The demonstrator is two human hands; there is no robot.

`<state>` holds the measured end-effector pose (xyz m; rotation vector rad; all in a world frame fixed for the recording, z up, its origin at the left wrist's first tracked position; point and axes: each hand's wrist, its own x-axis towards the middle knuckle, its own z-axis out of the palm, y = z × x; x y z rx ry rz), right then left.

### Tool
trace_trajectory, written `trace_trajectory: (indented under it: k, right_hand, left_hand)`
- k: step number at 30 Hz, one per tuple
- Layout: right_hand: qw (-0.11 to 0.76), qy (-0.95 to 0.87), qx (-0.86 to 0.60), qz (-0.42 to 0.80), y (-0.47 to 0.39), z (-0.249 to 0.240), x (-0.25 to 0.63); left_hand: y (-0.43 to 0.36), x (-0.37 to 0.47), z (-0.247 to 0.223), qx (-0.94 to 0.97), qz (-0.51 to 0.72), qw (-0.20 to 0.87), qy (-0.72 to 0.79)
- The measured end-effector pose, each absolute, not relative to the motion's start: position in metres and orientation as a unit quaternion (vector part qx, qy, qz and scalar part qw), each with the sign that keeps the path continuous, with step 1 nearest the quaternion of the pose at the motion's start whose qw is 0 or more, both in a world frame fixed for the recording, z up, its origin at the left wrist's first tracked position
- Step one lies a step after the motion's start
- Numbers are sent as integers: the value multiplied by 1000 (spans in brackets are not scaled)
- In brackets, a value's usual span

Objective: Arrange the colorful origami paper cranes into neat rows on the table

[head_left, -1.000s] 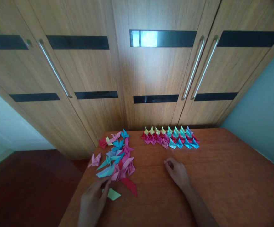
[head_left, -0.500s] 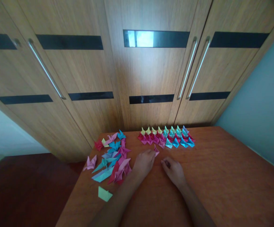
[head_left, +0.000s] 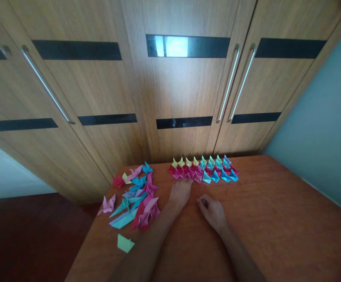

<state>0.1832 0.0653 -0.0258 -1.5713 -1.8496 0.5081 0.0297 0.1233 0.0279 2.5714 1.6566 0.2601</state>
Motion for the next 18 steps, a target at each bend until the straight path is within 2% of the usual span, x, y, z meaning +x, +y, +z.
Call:
trace_trajectory:
  k: [9, 18]
  right_hand:
    - [321, -706, -603, 187, 64, -26, 183]
    - [310, -708, -603, 196, 64, -28, 184]
  left_hand:
    - [114, 32, 32, 828, 92, 53, 550]
    - [49, -15, 45, 816, 137, 65, 557]
